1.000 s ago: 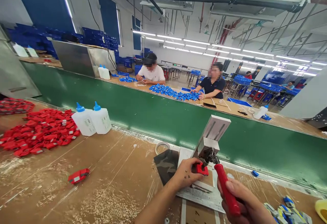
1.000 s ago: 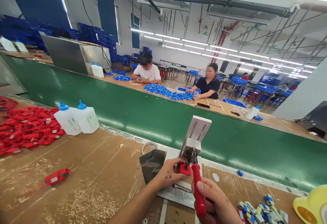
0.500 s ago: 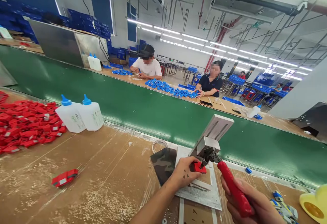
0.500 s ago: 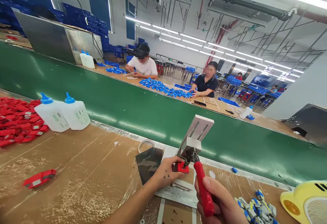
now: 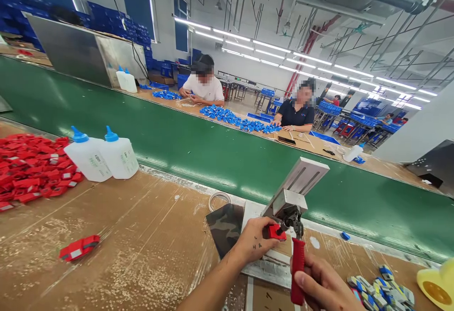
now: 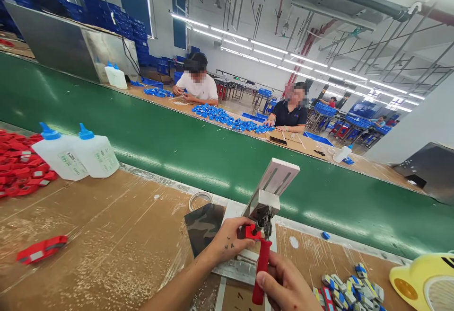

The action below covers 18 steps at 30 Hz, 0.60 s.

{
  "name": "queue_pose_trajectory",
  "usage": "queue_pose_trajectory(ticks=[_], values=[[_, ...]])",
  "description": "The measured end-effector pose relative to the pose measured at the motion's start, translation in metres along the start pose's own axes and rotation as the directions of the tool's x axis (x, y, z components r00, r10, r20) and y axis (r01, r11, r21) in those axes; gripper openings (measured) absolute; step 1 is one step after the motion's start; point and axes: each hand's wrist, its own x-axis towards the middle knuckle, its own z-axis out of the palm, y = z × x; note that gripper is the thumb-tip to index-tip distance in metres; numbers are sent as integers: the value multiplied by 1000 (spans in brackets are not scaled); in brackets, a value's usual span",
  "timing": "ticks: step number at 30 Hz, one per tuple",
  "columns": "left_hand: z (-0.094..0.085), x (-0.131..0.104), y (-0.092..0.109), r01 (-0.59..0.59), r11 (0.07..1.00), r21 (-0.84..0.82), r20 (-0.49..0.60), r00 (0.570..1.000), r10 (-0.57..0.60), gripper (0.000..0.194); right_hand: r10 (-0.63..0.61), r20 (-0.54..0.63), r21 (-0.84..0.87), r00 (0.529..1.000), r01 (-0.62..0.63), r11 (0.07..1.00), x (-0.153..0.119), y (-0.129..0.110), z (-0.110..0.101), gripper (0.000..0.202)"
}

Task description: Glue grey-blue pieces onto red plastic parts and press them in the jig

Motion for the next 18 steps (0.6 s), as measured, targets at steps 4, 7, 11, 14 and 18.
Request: queue_pose_trajectory(ticks=[4, 7, 11, 14, 18], values=[[-2, -1, 0, -21, 1000, -4, 15, 1000, 21, 31, -158, -41, -244, 987, 143, 959, 21, 7, 3, 62], [-3, -1, 0, -38, 999, 12, 11, 999, 37, 32, -236, -87, -389, 968, 185, 903, 37, 10, 7, 55], [-3, -3, 1, -67, 996, 54, 6, 998, 67, 33, -240, -82, -469, 967, 175, 866, 42, 6, 8, 44], [-2, -6, 2, -78, 992, 98, -4, 997, 79, 39, -249, -85, -557, 965, 161, 815, 26, 7, -10, 35], [-24, -15, 12, -81, 976, 201, -52, 994, 93, 46, -336, -181, -777, 924, 76, 625, -12, 28, -61, 24]])
